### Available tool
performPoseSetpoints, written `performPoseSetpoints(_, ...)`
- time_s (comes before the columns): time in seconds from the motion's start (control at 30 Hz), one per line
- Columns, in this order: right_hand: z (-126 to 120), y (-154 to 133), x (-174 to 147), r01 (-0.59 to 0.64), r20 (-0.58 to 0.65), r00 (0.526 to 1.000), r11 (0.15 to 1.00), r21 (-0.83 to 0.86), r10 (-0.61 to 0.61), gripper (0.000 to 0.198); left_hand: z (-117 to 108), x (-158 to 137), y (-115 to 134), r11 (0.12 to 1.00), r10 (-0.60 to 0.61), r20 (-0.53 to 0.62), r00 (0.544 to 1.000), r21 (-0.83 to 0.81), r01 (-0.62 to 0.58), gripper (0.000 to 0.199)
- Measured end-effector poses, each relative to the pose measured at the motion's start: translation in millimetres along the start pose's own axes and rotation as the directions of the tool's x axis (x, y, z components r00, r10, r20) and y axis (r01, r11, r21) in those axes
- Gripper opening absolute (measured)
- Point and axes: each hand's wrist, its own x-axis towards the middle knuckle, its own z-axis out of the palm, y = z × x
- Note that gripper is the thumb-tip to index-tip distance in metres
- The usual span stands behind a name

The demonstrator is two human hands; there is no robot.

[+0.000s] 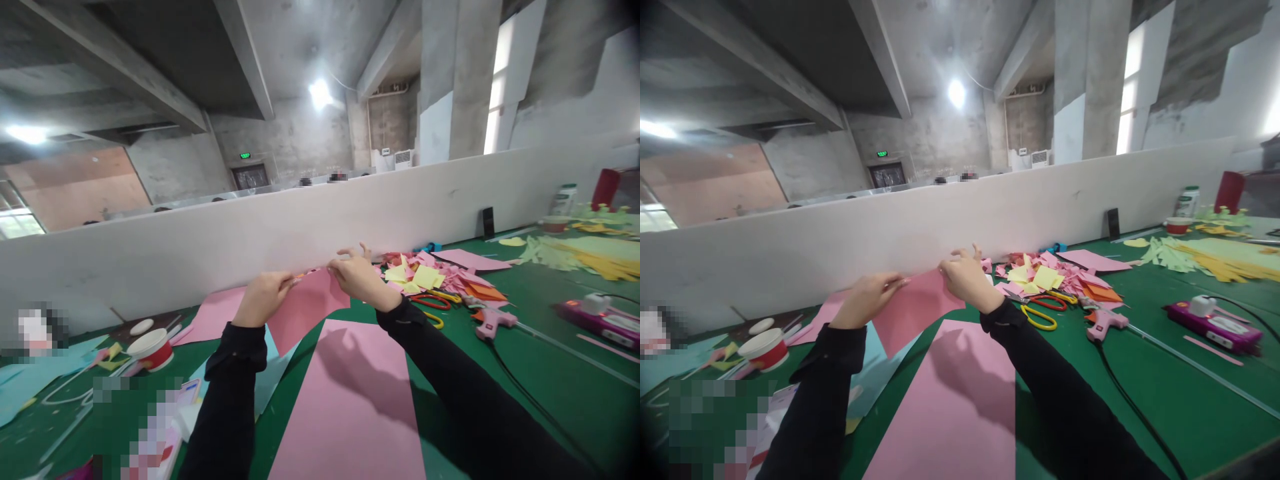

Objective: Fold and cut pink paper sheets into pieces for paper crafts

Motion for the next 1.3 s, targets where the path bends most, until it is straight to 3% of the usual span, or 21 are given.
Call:
performPoseSetpoints(0.2,-5.3,22.2,1.3,-0.133,0.066,0.989,0.991,0.015,0.132,0.026,1.4,-0.5,-3.2,0.999,-0.021,0.003,1.0,0.029,0.021,0.031)
performPoseSetpoints(0.37,-11.5,24.7,1.6,-0.18,0.1,0.979,0.984,-0.013,0.18,0.031,5.1,0.4,1.7,1.0,-0.012,0.02,1.0,-0.013,0.012,0.031)
performPoseSetpoints(0.6,-19.7,25.5,2.8,-0.204,0.069,0.976,0.977,-0.067,0.208,0.028,-1.7,-3.1,5.4,1.0,-0.006,0.018,1.0,-0.018,0.006,0.03)
performPoseSetpoints(0.7,-26.1,37.1,4.4,-0.298,0.044,0.952,0.948,-0.113,0.304,0.029,-6.3,-5.5,2.7,0.996,-0.034,0.001,0.999,0.085,0.033,0.032)
performPoseSetpoints(0.77,-30.2,40.4,5.1,-0.346,-0.011,0.938,0.937,-0.055,0.346,0.03,-8.3,-6.5,1.6,0.991,-0.049,-0.002,0.999,0.122,0.049,0.033)
performPoseSetpoints(0.83,-32.0,35.0,5.0,-0.319,-0.058,0.945,0.945,0.074,0.323,0.032,-8.7,-6.5,2.0,0.995,-0.038,0.004,0.999,0.093,0.037,0.032)
performPoseSetpoints(0.9,-30.0,21.2,3.9,-0.217,-0.073,0.97,0.96,0.177,0.232,0.039,-7.2,-5.6,3.3,0.999,-0.009,0.005,1.0,0.03,0.009,0.031)
performPoseSetpoints(0.97,-23.9,4.3,2.1,-0.092,-0.043,0.994,0.983,0.161,0.1,0.039,-4.3,-4.2,4.7,0.999,0.028,0.004,1.0,-0.018,-0.028,0.031)
performPoseSetpoints(1.03,-15.3,-9.6,0.0,-0.014,0.0,1.0,0.989,0.148,0.014,0.024,-0.5,-3.0,5.7,0.998,0.058,0.006,0.998,-0.028,-0.058,0.03)
performPoseSetpoints(1.1,-6.8,-16.9,-1.9,0.006,0.044,0.999,0.988,0.153,-0.013,0.013,3.8,-2.1,6.7,0.998,0.063,0.008,0.998,-0.009,-0.063,0.029)
performPoseSetpoints(1.3,3.4,-17.3,-4.8,0.036,0.076,0.996,0.988,0.152,-0.048,0.022,15.8,0.4,15.9,0.997,0.052,-0.028,0.998,0.066,-0.05,0.03)
